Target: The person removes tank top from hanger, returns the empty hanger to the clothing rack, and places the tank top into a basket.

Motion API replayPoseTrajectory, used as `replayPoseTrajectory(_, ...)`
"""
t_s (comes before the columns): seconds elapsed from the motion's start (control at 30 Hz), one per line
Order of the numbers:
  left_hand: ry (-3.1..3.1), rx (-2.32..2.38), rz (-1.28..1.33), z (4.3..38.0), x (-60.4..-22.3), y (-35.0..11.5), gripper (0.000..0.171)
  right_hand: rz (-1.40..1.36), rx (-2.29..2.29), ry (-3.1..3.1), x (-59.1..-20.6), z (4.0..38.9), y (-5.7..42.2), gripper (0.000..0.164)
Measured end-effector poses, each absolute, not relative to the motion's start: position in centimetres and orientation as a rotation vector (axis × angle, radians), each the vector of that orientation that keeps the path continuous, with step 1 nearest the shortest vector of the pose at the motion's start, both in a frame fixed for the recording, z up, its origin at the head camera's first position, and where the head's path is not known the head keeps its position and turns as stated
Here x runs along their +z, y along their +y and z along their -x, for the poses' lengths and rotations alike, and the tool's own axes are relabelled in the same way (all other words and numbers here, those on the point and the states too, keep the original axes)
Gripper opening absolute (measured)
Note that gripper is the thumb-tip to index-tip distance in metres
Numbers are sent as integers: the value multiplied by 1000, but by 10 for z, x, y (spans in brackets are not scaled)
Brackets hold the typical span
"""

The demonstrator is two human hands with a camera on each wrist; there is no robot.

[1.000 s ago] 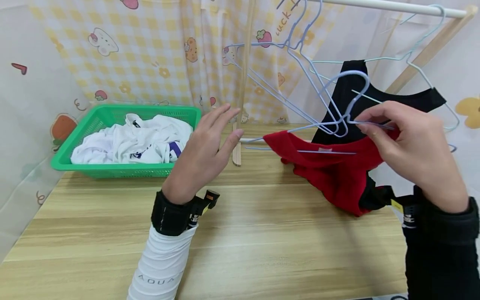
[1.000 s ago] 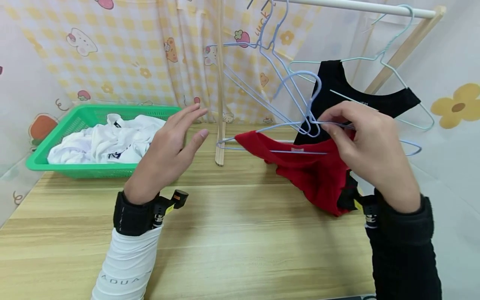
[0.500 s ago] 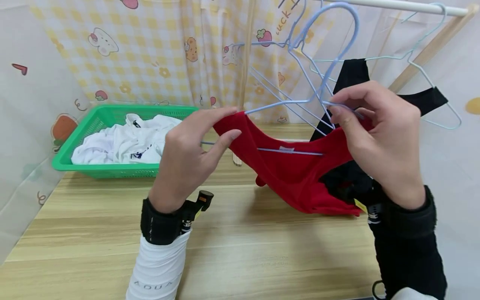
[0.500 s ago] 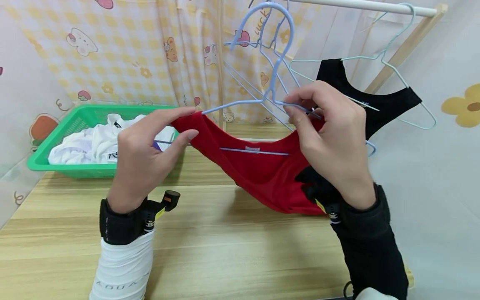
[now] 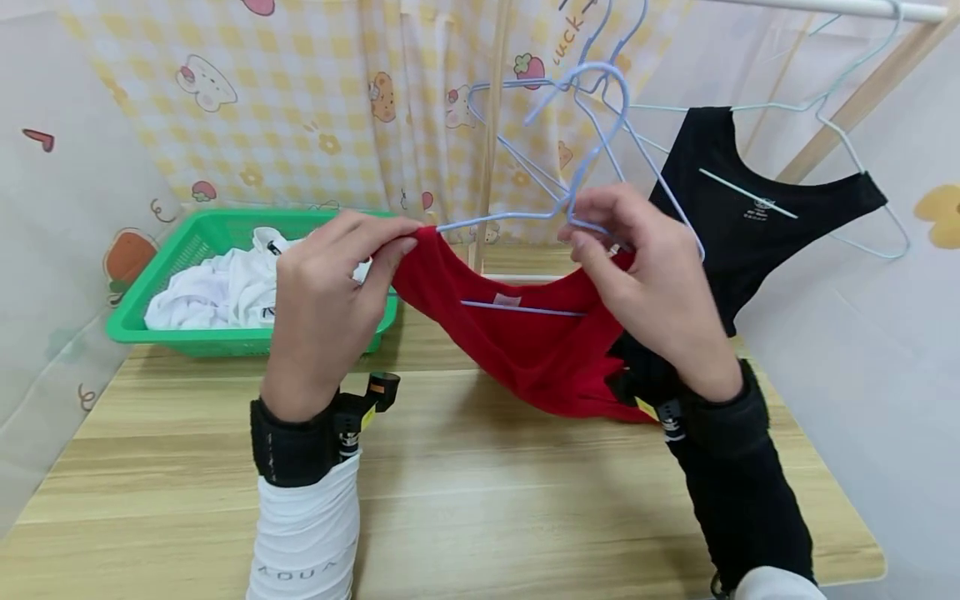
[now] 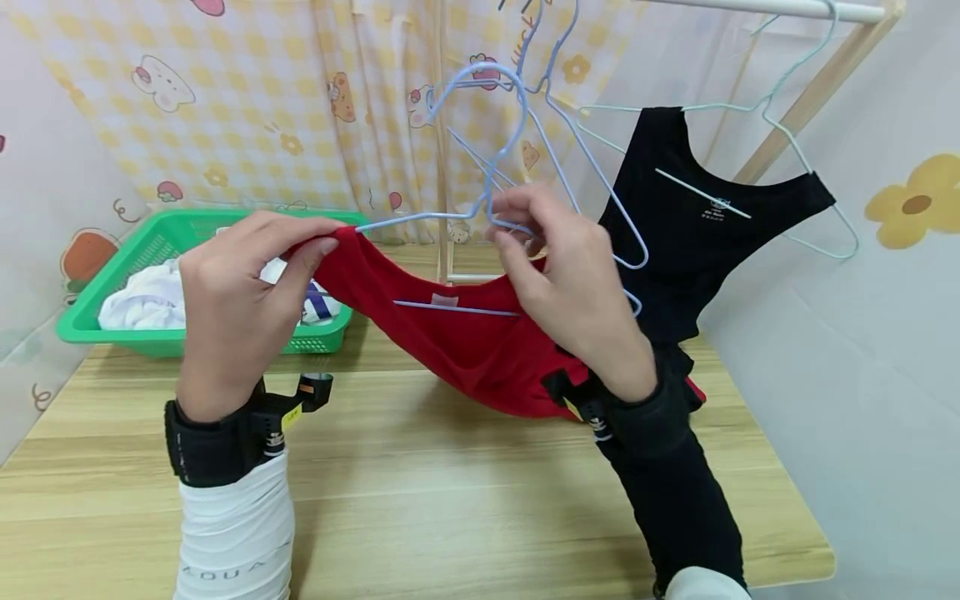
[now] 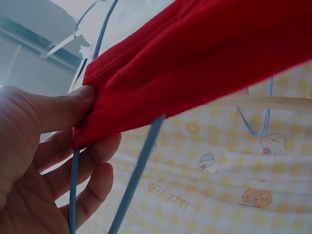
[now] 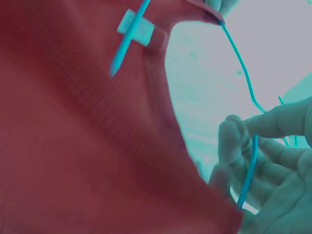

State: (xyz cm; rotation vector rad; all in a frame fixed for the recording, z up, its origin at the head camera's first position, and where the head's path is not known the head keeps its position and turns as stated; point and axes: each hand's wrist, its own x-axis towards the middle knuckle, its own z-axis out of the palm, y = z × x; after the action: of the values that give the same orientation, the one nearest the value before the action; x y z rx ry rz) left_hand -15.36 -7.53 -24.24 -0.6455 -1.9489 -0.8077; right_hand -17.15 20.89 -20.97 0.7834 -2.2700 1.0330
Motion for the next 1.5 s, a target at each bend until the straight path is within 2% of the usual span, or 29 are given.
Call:
replayPoseTrajectory(0.27,-2025,-710,684,163,-249,-68,19,-645,1167,-2222,-234,184,192,19)
replayPoseTrajectory(0.7,-2092,-758,682,164,-248,-68,18,-556,1263,-2135,-247,188,203,21)
replayPoseTrajectory(1.0,-2080,-806,600,167,-246,-86,22,-453,1362,-2079,-243,188,223,25)
replayPoseTrajectory(1.23,-1989,-861,424,171,-247,-92,22,-386,1519,-2001,-240,187,241,16)
replayPoseTrajectory(1.37,-1944,-908,302,173,-248,-98,21,-425,1740,-1759,-238,190,252,17)
replayPoseTrajectory(1.5,-1976,-891,316,173,-250,-100,22,-501,1899,-1539,-237,194,258,16)
